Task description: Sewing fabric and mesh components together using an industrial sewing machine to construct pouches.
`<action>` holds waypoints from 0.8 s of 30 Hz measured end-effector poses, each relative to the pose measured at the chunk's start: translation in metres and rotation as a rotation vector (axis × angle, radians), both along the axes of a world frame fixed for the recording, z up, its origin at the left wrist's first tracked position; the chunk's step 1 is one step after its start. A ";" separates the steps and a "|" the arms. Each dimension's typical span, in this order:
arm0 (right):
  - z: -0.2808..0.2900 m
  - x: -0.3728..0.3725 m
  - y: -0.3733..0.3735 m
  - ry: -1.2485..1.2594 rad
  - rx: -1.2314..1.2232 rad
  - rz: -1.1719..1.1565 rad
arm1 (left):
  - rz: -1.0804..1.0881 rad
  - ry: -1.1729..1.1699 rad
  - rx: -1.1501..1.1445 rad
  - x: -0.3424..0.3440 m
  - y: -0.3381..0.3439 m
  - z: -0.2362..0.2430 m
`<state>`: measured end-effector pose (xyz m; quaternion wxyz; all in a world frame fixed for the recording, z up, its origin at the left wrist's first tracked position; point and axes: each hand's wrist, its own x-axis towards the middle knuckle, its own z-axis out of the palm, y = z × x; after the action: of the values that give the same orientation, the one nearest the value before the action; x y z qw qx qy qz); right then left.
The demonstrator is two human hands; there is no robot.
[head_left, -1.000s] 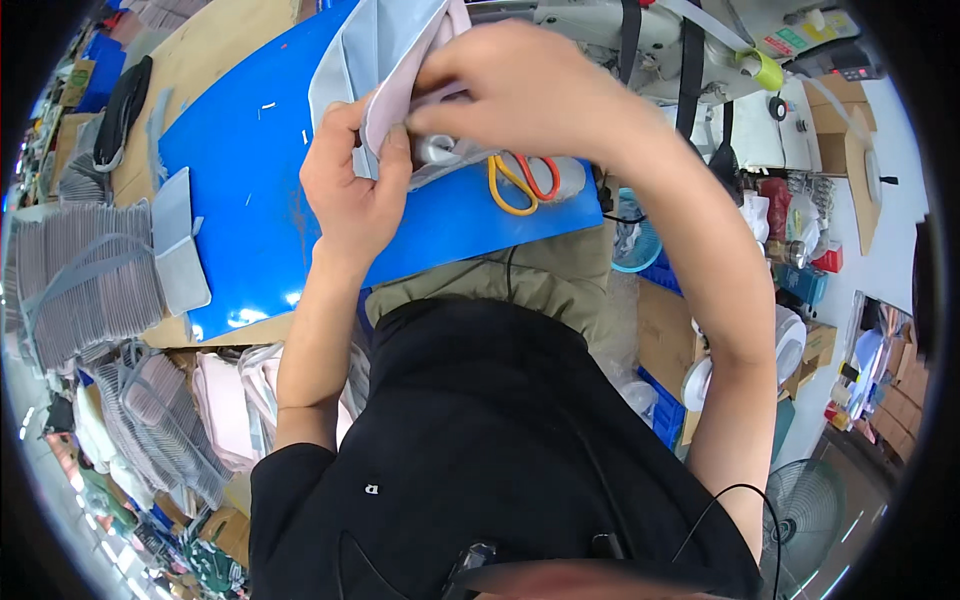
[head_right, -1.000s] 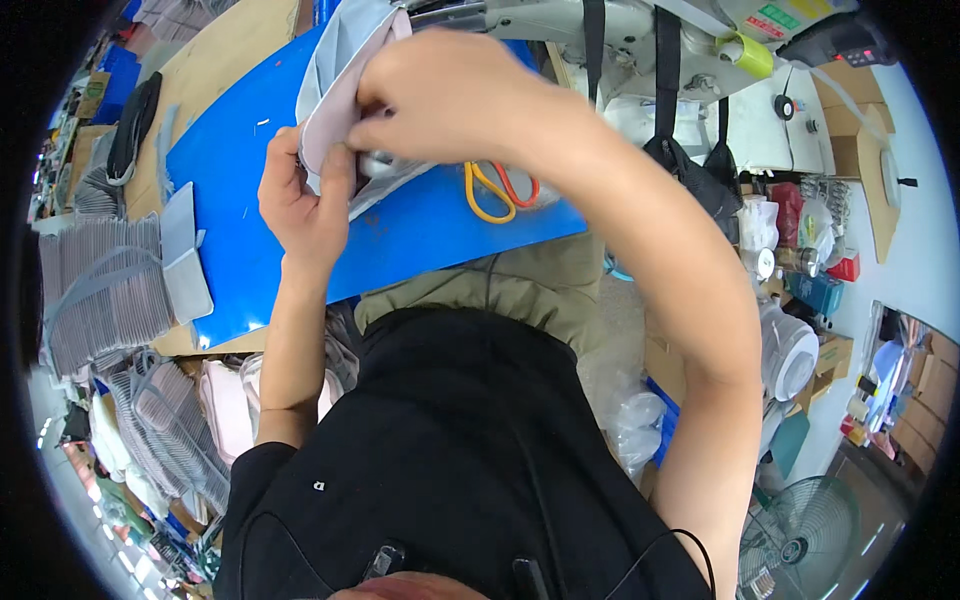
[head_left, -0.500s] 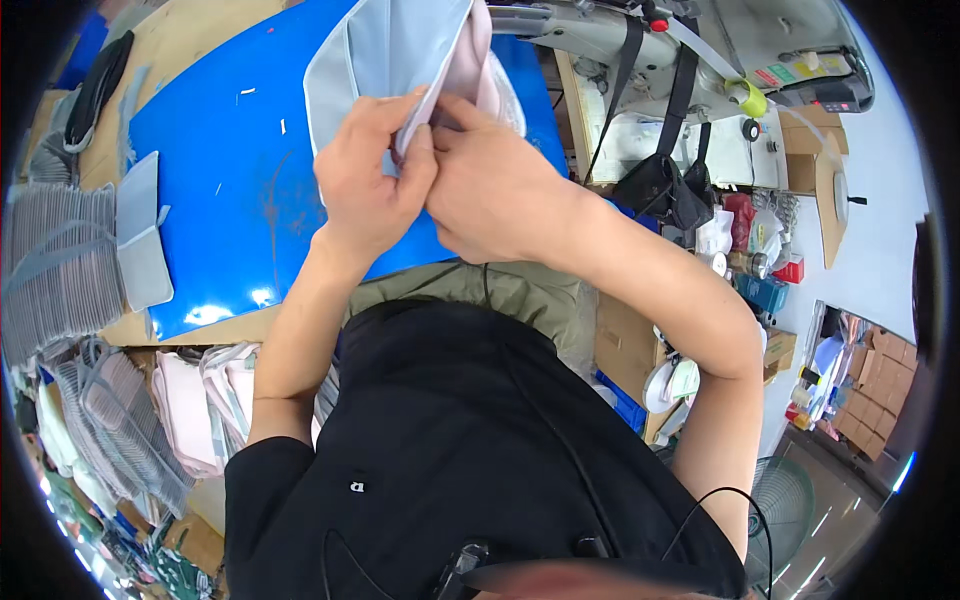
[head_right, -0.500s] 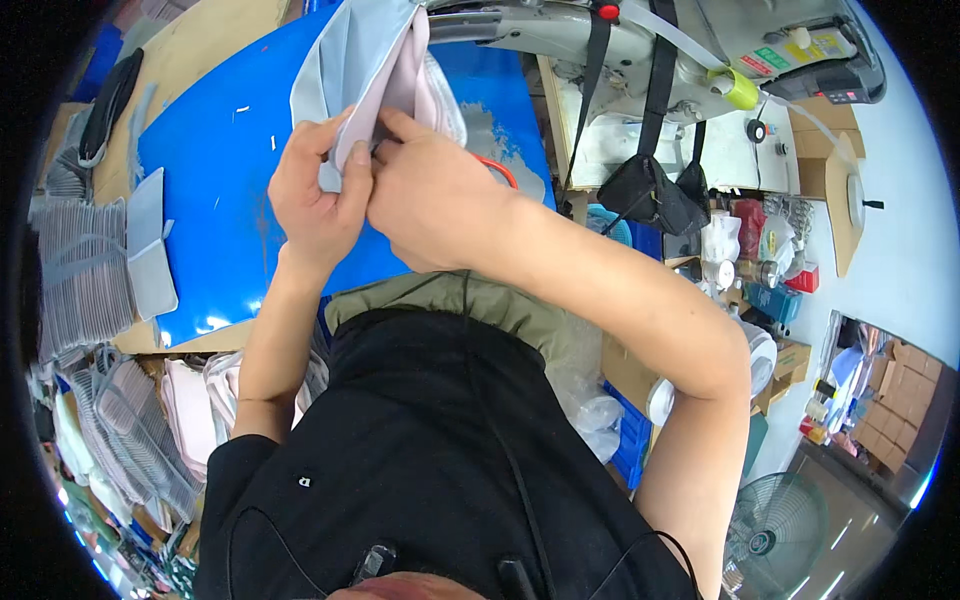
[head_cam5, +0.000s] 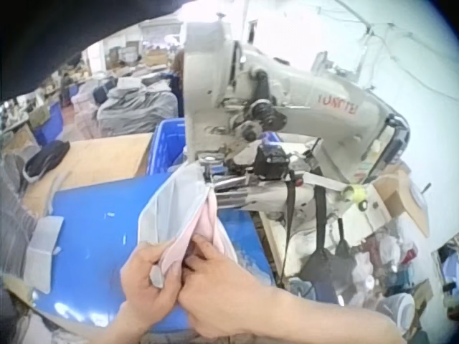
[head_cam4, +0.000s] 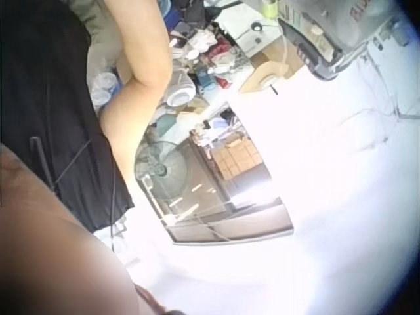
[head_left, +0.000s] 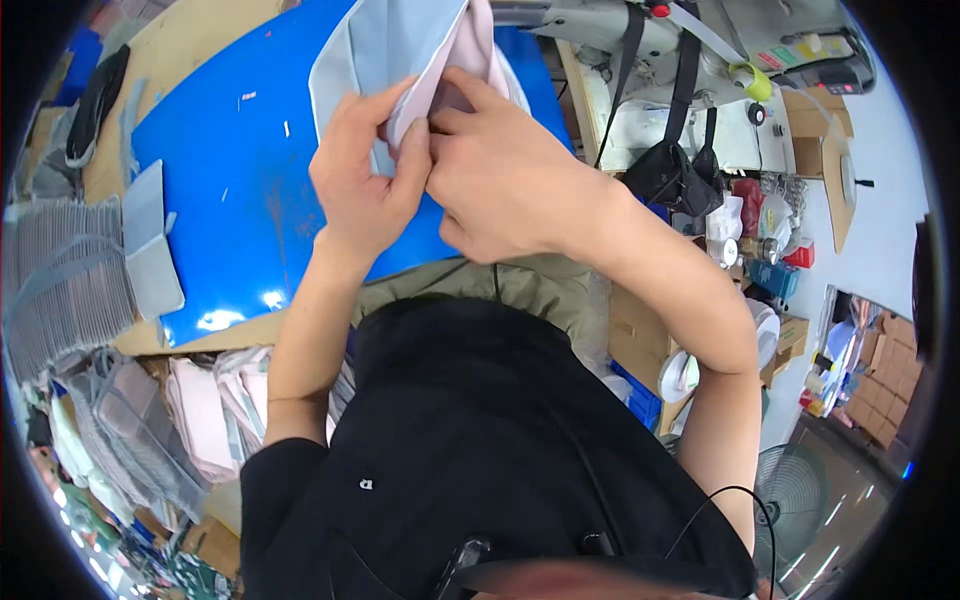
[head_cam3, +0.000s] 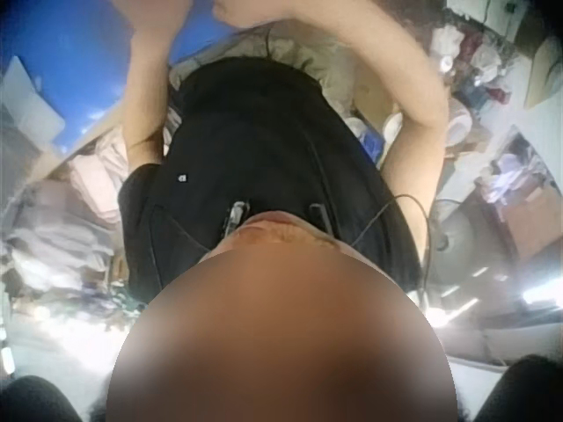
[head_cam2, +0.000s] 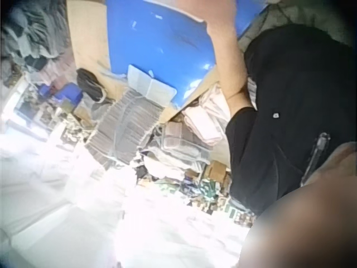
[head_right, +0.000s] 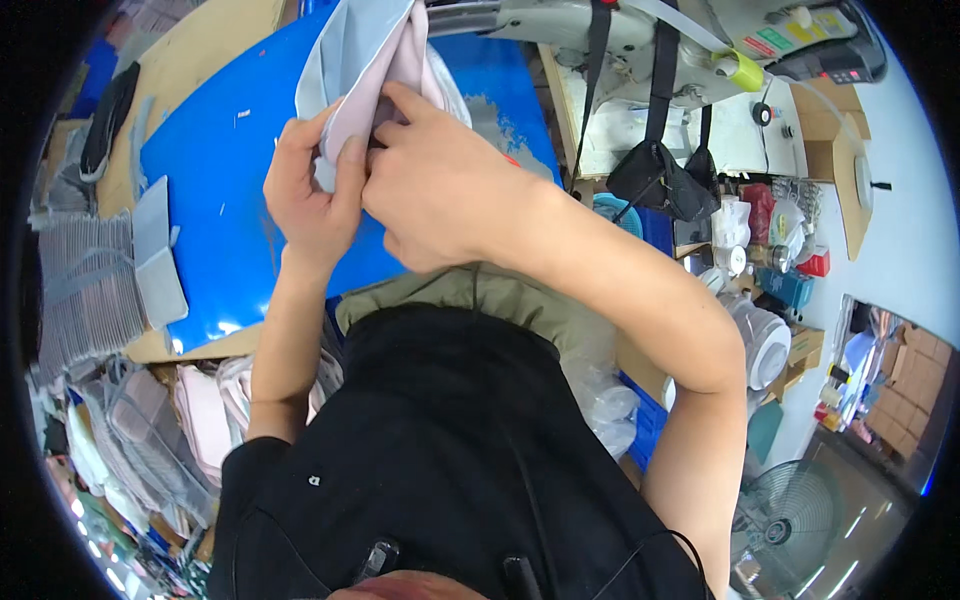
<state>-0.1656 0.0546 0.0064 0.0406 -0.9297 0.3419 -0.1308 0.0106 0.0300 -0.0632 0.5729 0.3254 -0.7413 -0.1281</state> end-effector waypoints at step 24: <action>-0.039 -0.026 0.008 -1.169 0.603 -0.687 | -0.003 -0.525 -0.343 -0.019 -0.009 0.029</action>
<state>-0.1912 0.0625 -0.0326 0.4265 -0.4973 0.5572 -0.5102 -0.0089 0.0212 -0.0343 0.4082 0.2450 -0.8751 0.0865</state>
